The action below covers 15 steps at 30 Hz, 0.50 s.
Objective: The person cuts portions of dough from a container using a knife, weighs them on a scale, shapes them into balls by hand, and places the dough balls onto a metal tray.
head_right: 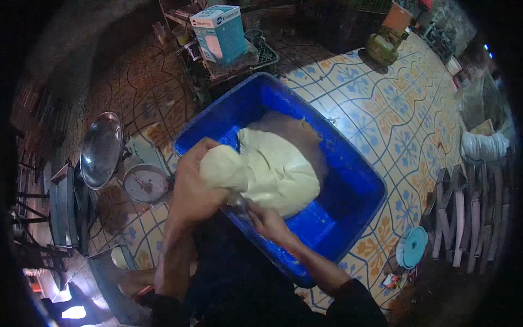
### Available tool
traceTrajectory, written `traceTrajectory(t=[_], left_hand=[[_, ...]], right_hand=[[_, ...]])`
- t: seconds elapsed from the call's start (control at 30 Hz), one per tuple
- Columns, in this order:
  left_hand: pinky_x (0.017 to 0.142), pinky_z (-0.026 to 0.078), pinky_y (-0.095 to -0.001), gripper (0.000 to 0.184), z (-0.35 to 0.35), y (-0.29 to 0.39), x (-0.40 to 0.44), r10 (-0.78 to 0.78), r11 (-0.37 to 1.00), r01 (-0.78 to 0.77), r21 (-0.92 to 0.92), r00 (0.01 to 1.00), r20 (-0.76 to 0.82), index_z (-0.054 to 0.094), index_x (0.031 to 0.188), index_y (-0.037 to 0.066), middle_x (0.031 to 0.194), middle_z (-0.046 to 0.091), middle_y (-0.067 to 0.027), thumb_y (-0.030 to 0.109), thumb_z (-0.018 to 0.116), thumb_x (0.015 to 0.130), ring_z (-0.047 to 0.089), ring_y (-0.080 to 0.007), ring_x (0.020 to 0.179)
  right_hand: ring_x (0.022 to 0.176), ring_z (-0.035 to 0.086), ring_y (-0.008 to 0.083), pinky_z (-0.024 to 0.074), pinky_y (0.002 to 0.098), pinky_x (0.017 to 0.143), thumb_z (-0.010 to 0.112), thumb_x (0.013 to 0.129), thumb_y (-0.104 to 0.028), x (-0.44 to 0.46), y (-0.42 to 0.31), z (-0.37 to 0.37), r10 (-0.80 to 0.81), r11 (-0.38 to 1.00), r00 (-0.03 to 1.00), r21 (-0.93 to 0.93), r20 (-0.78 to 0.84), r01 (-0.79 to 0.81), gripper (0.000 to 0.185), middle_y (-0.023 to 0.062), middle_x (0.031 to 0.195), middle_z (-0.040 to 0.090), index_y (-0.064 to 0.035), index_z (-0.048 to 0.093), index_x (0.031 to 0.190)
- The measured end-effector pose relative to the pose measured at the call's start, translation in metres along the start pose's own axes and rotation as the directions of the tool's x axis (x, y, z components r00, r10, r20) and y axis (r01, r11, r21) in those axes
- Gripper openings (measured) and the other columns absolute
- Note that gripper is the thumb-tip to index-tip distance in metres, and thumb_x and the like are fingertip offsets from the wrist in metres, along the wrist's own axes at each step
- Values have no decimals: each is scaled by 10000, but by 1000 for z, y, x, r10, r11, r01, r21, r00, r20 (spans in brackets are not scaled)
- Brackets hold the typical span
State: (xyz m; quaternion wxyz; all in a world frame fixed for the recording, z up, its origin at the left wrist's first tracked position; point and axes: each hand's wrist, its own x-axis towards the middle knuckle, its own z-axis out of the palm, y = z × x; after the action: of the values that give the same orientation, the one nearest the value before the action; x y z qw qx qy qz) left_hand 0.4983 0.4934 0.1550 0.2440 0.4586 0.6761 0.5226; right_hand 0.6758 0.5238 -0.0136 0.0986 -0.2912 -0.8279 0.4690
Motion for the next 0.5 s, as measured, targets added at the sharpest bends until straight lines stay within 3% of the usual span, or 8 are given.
traceTrajectory(t=[0.07,0.13,0.27,0.33,0.37,0.43,0.47,0.5], left_hand=[[711,479,-291,341,-6,12,5,63,998,-63,-13,998,15,566,892,11,784,605,-82,-11,642,560,590,-155,757],[722,473,-281,344,-32,11,16,119,993,-119,3,992,-38,569,895,6,785,605,-83,-16,630,558,591,-148,772],[735,473,-275,367,-80,25,23,134,991,-133,16,987,-89,575,909,-1,800,615,-83,-18,630,547,603,-145,797],[732,475,-279,380,-93,37,23,345,938,-346,1,934,-97,577,921,-3,811,619,-90,-30,629,545,607,-148,806],[777,483,-281,409,-102,50,21,400,916,-400,29,908,-125,584,938,16,854,627,-79,-49,631,537,614,-145,852],[822,490,-282,442,-133,85,17,469,883,-457,103,863,-188,590,955,35,897,635,-67,-68,634,528,621,-143,898],[829,491,-287,432,-156,102,16,487,850,-465,250,873,-31,598,963,28,904,639,-75,-57,663,544,624,-151,913],[837,491,-293,425,-176,113,12,454,799,-464,382,883,122,605,971,20,911,643,-84,-47,691,560,626,-159,927]], right_hand=[[584,516,162,429,319,592,464,926,-111,40,-7,6,227,889,931,330,288,-318,155,59,632,538,-14,524,1030],[576,451,109,395,291,541,444,959,-161,27,-21,2,121,899,957,380,264,-218,227,3,615,495,-5,549,1087],[585,502,121,433,296,545,454,965,-180,-24,-39,-39,281,742,794,403,539,-536,389,-14,632,527,-37,468,1326],[608,543,142,472,314,583,488,945,-167,-28,-14,-2,-189,867,605,421,773,-267,434,46,694,598,-61,424,1360],[608,543,142,472,314,583,488,945,-167,-11,-38,7,-189,878,587,403,787,-258,434,46,694,598,-61,424,1360],[642,567,155,491,327,618,521,917,-136,33,-105,32,-183,973,680,228,710,24,436,126,772,636,-77,446,1342],[642,567,155,491,327,618,521,917,-136,47,-104,40,-223,969,650,236,726,69,436,126,772,636,-77,446,1342],[631,561,148,488,329,611,522,909,-119,55,-92,49,-313,948,808,220,500,231,429,143,759,627,-88,459,1333]])
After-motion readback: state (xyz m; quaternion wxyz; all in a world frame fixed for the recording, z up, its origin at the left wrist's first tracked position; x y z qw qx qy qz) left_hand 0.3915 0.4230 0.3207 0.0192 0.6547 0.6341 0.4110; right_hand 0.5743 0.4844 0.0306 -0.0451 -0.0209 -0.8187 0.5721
